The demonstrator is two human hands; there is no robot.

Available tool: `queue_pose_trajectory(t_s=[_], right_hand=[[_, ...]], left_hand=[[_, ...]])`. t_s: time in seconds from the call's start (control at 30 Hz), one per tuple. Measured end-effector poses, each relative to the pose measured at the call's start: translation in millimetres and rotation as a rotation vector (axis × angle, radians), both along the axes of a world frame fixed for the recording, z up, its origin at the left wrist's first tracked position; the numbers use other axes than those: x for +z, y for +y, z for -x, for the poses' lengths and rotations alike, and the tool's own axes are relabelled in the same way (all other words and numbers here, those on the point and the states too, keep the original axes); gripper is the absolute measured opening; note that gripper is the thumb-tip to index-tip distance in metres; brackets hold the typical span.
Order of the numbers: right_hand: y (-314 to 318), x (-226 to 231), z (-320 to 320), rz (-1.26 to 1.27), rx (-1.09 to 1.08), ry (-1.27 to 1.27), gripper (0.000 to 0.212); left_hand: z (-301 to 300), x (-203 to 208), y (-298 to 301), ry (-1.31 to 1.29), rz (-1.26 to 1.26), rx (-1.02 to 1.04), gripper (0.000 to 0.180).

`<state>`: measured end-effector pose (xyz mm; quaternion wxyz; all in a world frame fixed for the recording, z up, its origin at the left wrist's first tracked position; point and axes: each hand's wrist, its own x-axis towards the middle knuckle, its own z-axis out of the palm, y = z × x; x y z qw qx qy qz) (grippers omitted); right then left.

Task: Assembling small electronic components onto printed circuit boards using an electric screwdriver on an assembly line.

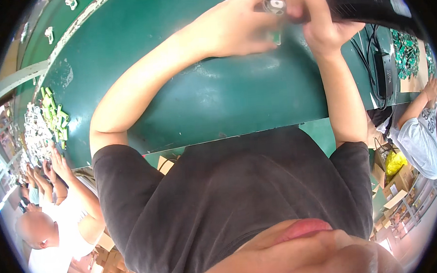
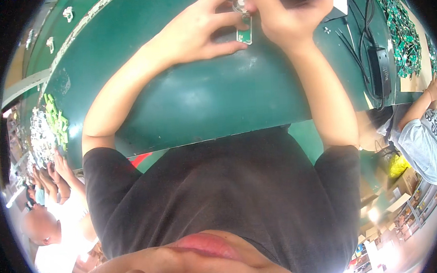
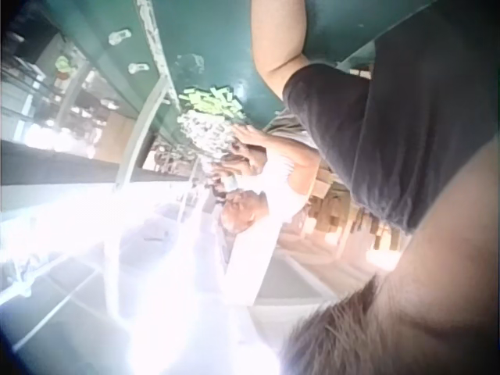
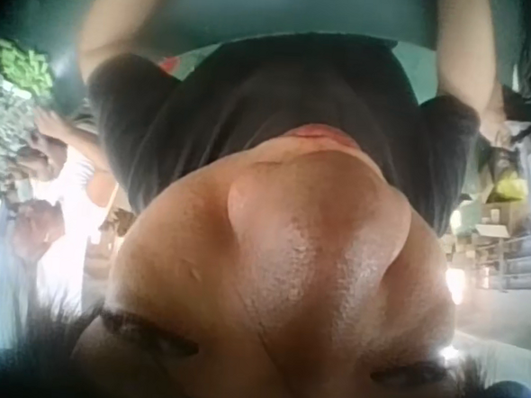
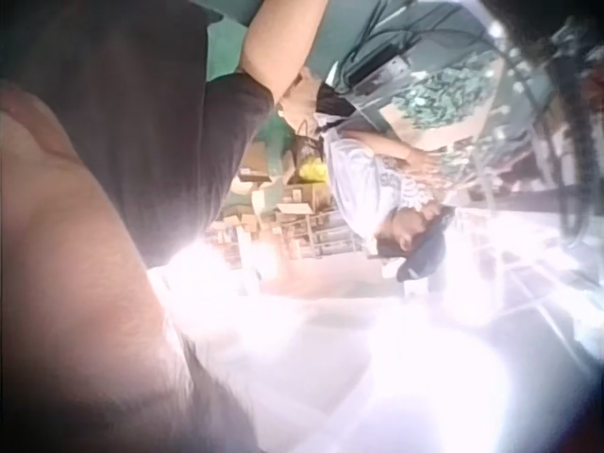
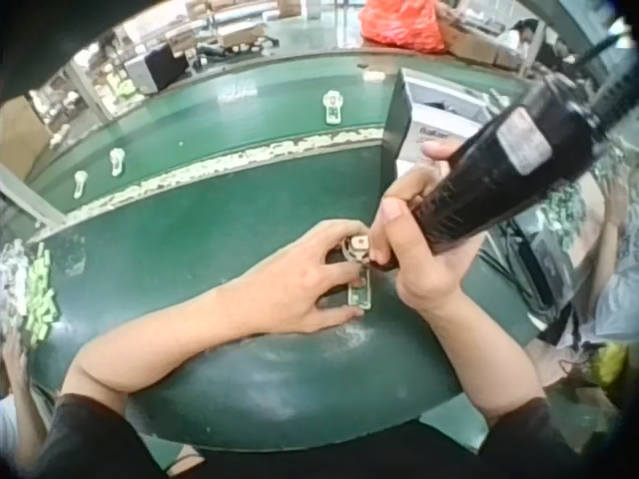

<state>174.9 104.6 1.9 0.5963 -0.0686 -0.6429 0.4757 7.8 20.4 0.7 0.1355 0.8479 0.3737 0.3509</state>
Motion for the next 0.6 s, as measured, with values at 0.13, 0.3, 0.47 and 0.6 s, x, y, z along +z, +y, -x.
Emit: queue_pose_trajectory(t_s=[0.13, 0.3, 0.47, 0.6], right_hand=[[-0.3, 3.7, -3.8, -0.009, -0.087, 0.079, 0.058], [7.3, -22.2, 6.9, 0.05, -0.034, -0.03, 0.045], [4.5, -17.5, 4.2, -0.054, -0.03, -0.129, 0.047], [10.0, -22.1, 0.0, -0.167, -0.085, -0.231, 0.06]], left_hand=[[23.3, 13.9, 24.4, 0.165, -0.003, 0.159, 0.034], [123.2, 21.8, 104.6, 0.281, -0.026, 0.548, 0.032], [181.5, -15.2, 168.4, 0.421, -0.27, 0.721, 0.034], [125.6, -10.5, 206.2, 0.442, 0.049, 0.673, 0.033]])
